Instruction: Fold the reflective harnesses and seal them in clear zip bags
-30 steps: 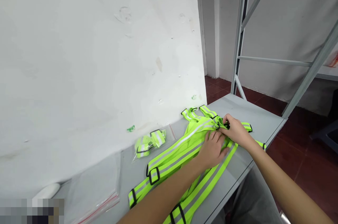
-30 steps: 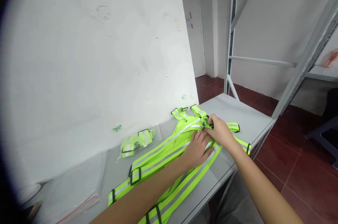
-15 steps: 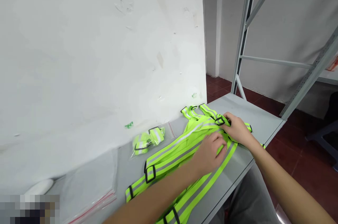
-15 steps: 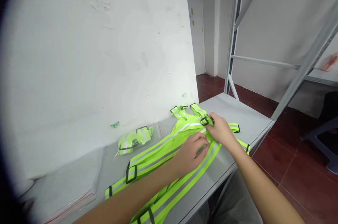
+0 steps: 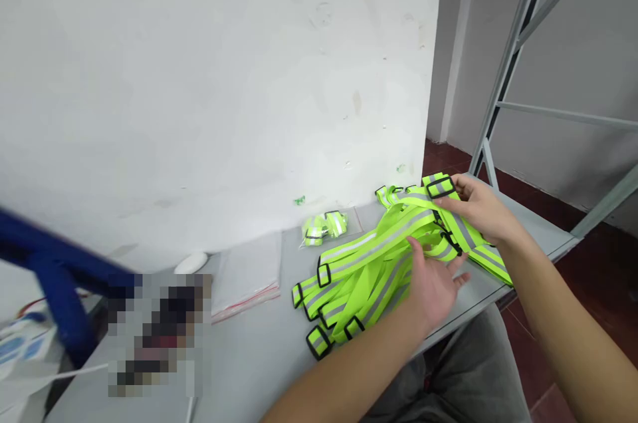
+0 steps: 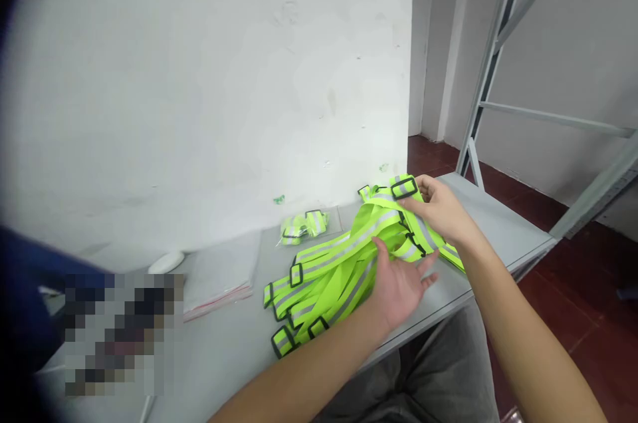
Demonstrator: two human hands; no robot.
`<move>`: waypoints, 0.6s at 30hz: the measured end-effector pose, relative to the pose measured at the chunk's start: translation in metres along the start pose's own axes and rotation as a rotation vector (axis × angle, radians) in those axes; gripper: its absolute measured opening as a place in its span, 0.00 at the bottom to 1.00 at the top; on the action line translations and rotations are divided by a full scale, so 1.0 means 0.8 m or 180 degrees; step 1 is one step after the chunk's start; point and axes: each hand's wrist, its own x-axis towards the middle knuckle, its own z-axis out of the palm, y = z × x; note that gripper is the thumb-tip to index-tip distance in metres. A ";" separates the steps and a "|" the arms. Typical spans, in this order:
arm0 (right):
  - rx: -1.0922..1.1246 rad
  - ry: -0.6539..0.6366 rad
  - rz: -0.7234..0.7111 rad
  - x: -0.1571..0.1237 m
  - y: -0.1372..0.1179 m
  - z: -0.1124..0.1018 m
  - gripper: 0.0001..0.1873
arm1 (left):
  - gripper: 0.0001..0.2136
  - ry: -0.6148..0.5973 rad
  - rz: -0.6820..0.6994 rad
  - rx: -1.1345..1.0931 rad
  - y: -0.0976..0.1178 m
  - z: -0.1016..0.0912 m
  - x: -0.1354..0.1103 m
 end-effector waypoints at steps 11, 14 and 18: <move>0.0579 -0.0241 0.0349 0.007 0.029 -0.009 0.21 | 0.09 0.0808 0.2165 -0.1085 0.135 -0.007 -0.037; 0.0622 -0.0314 0.0388 0.015 0.053 0.007 0.22 | 0.06 0.1073 0.2444 -0.1184 0.156 -0.026 -0.069; 0.0216 -0.0473 0.0248 0.029 0.086 0.038 0.18 | 0.06 0.1327 0.2722 -0.1142 0.181 -0.058 -0.118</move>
